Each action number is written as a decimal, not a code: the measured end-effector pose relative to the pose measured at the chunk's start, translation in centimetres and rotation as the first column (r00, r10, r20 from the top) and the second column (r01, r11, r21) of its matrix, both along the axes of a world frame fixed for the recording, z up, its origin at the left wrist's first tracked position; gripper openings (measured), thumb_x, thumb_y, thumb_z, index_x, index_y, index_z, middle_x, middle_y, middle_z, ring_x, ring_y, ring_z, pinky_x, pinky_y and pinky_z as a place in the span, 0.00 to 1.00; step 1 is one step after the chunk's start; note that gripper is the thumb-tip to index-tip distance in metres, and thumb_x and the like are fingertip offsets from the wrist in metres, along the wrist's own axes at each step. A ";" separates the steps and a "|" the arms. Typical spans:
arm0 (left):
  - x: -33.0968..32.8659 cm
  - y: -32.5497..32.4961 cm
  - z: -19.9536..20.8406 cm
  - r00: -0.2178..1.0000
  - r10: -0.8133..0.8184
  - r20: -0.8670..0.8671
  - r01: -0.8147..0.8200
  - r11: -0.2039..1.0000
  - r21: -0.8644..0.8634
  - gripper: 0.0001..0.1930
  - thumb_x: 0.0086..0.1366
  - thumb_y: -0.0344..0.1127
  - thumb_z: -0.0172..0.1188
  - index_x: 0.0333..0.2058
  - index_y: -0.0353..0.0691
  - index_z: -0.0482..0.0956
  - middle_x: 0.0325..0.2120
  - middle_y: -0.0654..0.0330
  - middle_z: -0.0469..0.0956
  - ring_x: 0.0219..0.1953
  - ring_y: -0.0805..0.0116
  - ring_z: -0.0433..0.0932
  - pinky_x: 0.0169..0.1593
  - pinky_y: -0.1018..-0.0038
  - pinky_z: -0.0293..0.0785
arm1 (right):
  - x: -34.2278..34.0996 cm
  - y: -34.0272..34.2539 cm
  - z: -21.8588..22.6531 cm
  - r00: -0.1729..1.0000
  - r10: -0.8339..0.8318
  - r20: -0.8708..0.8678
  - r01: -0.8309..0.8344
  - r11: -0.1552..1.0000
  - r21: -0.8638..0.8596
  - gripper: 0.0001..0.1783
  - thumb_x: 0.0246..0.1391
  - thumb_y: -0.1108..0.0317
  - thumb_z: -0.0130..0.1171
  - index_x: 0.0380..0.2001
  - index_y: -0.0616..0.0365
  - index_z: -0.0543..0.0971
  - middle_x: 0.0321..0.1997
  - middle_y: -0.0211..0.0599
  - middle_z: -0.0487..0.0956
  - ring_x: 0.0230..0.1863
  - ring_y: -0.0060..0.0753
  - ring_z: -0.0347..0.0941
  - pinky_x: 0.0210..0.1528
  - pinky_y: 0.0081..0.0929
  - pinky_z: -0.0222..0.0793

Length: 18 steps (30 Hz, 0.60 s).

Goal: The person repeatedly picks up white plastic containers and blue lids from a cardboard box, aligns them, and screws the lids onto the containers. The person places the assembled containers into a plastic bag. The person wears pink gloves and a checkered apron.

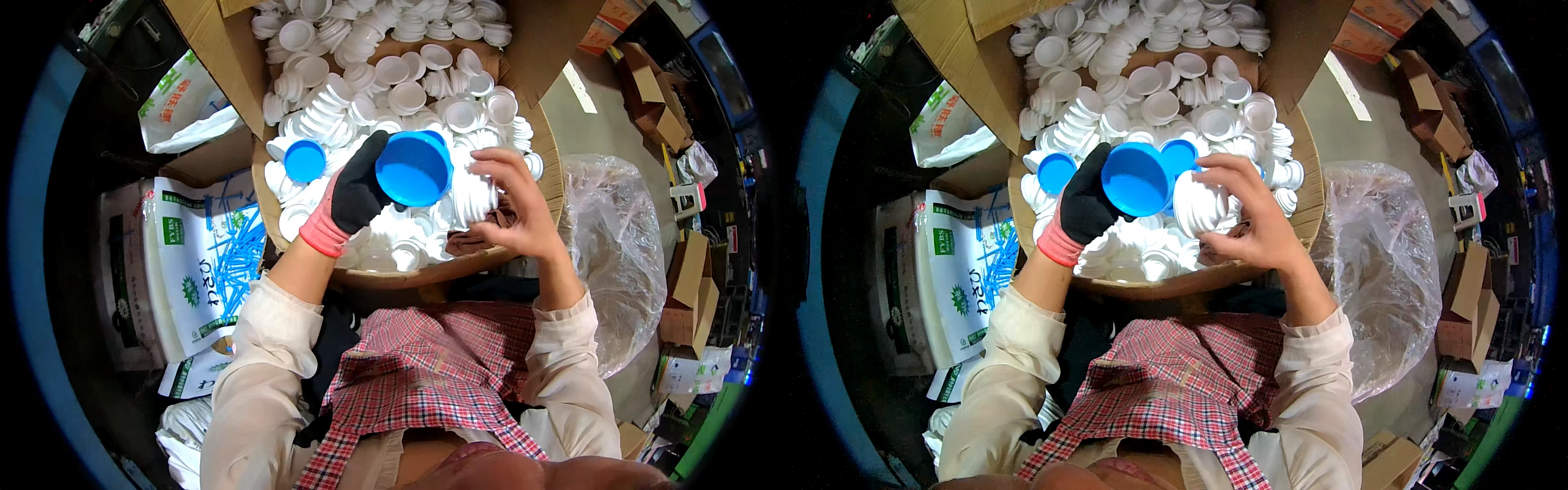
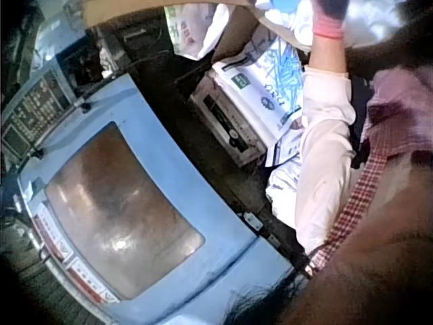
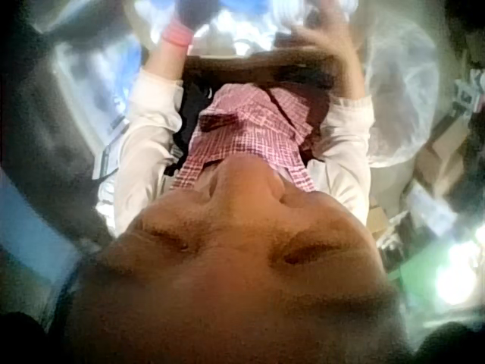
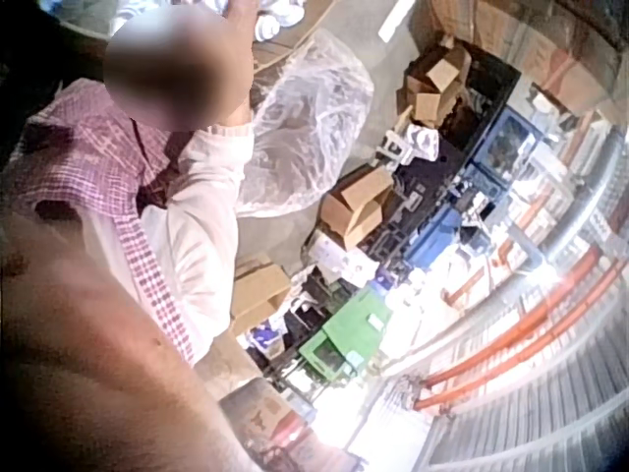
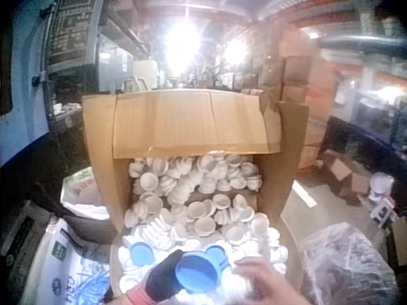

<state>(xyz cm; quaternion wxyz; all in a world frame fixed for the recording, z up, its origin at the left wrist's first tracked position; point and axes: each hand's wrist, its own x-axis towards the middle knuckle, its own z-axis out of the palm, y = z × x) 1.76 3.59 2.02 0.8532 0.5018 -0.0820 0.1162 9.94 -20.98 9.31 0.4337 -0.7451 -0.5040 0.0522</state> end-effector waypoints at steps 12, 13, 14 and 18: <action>1.9 -1.6 0.3 0.962 -0.253 -0.106 0.193 0.898 -0.395 0.35 0.69 0.62 0.43 0.65 0.45 0.58 0.56 0.51 0.68 0.57 0.56 0.70 0.60 0.62 0.67 | -2.0 2.1 -0.8 0.949 0.185 0.255 -0.147 0.976 -0.161 0.36 0.33 0.76 0.67 0.52 0.61 0.72 0.60 0.41 0.67 0.54 0.48 0.67 0.55 0.37 0.69; 2.0 -2.8 0.8 0.958 -0.283 -0.044 0.222 0.833 -0.506 0.34 0.69 0.62 0.42 0.65 0.47 0.58 0.56 0.51 0.67 0.57 0.52 0.70 0.60 0.58 0.68 | -2.1 2.1 -1.1 0.956 0.184 0.230 -0.147 0.974 -0.172 0.35 0.36 0.73 0.68 0.53 0.59 0.71 0.60 0.41 0.67 0.56 0.48 0.66 0.56 0.38 0.68; 2.0 -3.4 1.1 0.953 -0.302 0.021 0.252 0.754 -0.607 0.34 0.69 0.62 0.42 0.66 0.48 0.57 0.57 0.50 0.67 0.57 0.49 0.71 0.59 0.55 0.68 | -2.3 2.1 -1.3 0.970 0.169 0.176 -0.148 0.981 -0.127 0.35 0.36 0.72 0.68 0.53 0.58 0.71 0.60 0.41 0.67 0.56 0.47 0.66 0.55 0.37 0.68; 2.5 -1.5 1.4 0.955 -0.297 0.005 0.210 0.665 -0.717 0.32 0.69 0.62 0.43 0.64 0.49 0.59 0.56 0.47 0.68 0.57 0.43 0.69 0.58 0.46 0.69 | -2.3 1.6 -0.7 0.970 0.108 -0.219 -0.091 0.992 0.086 0.35 0.38 0.72 0.69 0.55 0.56 0.72 0.60 0.40 0.67 0.59 0.37 0.66 0.58 0.36 0.66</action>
